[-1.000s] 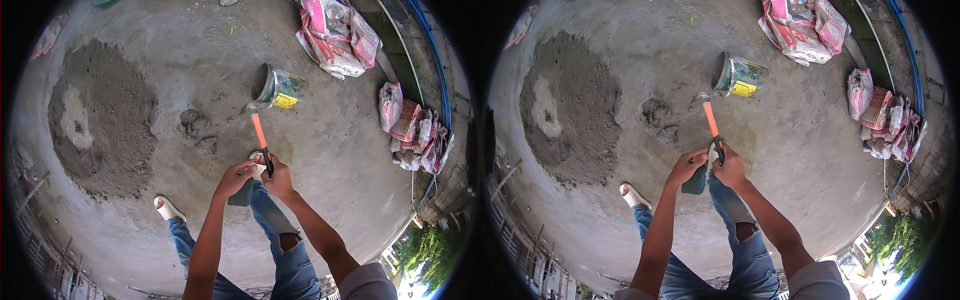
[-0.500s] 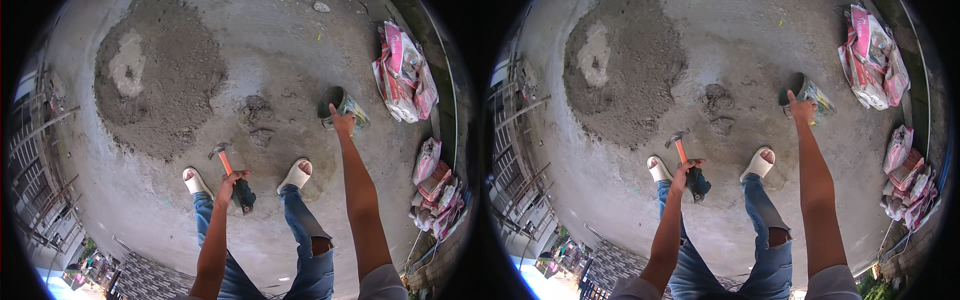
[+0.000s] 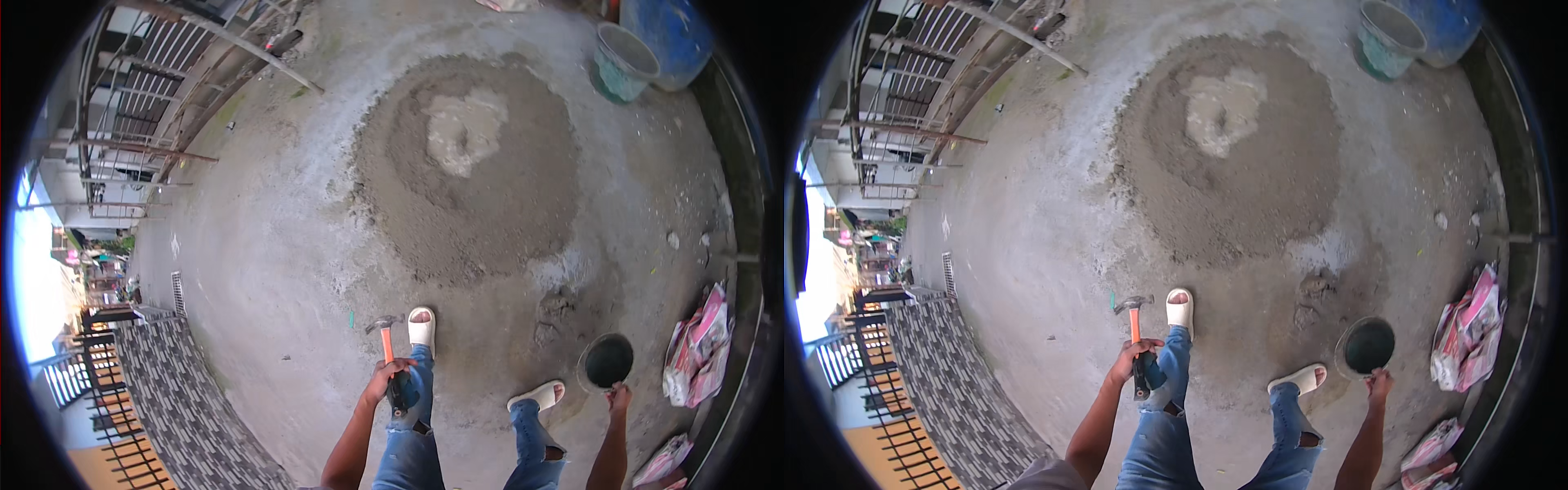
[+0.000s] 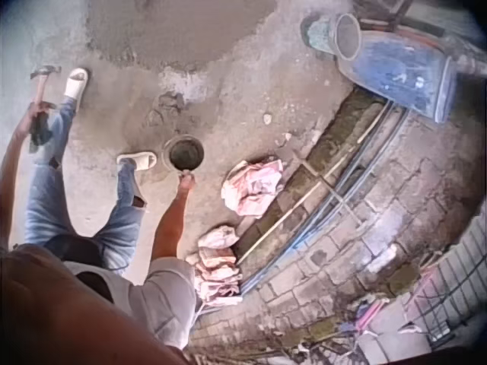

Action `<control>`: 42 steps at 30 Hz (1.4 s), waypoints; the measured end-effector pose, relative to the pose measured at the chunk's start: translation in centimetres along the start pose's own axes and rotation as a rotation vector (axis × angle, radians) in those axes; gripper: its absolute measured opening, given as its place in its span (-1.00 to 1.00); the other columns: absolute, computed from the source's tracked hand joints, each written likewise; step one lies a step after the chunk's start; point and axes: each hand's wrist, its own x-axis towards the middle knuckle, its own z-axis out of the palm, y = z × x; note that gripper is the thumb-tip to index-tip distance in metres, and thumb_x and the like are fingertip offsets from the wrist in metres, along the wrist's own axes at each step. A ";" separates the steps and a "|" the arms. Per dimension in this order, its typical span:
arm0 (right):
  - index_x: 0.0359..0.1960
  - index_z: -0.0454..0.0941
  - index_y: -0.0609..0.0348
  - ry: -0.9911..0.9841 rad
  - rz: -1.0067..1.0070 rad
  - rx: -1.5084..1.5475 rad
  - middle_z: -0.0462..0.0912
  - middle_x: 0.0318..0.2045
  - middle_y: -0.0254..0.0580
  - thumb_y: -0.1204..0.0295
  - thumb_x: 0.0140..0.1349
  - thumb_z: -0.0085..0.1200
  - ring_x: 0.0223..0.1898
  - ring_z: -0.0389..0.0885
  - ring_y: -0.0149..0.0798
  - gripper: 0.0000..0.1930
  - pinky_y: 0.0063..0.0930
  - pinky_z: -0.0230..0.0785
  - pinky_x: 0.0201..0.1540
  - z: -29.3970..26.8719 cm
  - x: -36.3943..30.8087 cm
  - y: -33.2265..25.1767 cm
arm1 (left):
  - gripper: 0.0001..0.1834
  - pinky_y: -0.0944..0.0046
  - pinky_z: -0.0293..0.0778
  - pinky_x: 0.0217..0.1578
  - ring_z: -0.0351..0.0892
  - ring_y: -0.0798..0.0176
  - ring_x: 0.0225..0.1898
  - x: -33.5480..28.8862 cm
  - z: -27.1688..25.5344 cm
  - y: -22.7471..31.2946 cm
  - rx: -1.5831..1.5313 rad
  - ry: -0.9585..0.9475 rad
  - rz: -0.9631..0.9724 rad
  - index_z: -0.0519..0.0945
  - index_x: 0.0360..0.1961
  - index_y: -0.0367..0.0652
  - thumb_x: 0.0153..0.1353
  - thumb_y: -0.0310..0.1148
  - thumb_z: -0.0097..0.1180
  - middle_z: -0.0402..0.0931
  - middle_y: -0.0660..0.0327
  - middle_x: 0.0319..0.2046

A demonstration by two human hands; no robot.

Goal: Mixing cement and sand with water using a shovel and bucket.

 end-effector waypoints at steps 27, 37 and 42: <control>-0.65 0.36 0.19 -0.245 -0.291 -0.053 0.39 -0.67 -0.24 0.38 -0.14 0.03 -0.66 0.42 -0.35 -0.83 -0.39 0.47 -0.54 39.6 -37.5 -30.4 | -0.69 0.32 0.43 -0.48 0.52 0.23 -0.55 -14.3 -42.1 13.4 -0.117 0.428 -0.272 0.52 -0.54 -0.37 -0.05 -0.25 0.00 0.54 0.10 -0.55; -0.63 0.38 0.34 -0.011 -0.223 -0.031 0.35 -0.71 -0.16 0.42 -0.21 0.09 -0.69 0.39 -0.28 -0.79 -0.28 0.45 -0.59 58.5 -42.7 -35.5 | -0.66 0.28 0.41 -0.55 0.49 0.21 -0.63 -5.6 -52.9 32.7 -0.067 0.348 -0.158 0.54 -0.54 -0.39 0.00 -0.23 -0.03 0.49 0.11 -0.64; -0.57 0.40 0.25 -0.097 -0.176 0.078 0.39 -0.64 -0.22 0.40 -0.18 0.08 -0.63 0.43 -0.33 -0.81 -0.39 0.48 -0.59 65.6 -44.1 -40.4 | -0.66 0.29 0.40 -0.54 0.47 0.23 -0.62 -1.0 -56.6 45.4 0.074 0.302 -0.112 0.53 -0.53 -0.37 -0.01 -0.22 -0.02 0.49 0.13 -0.63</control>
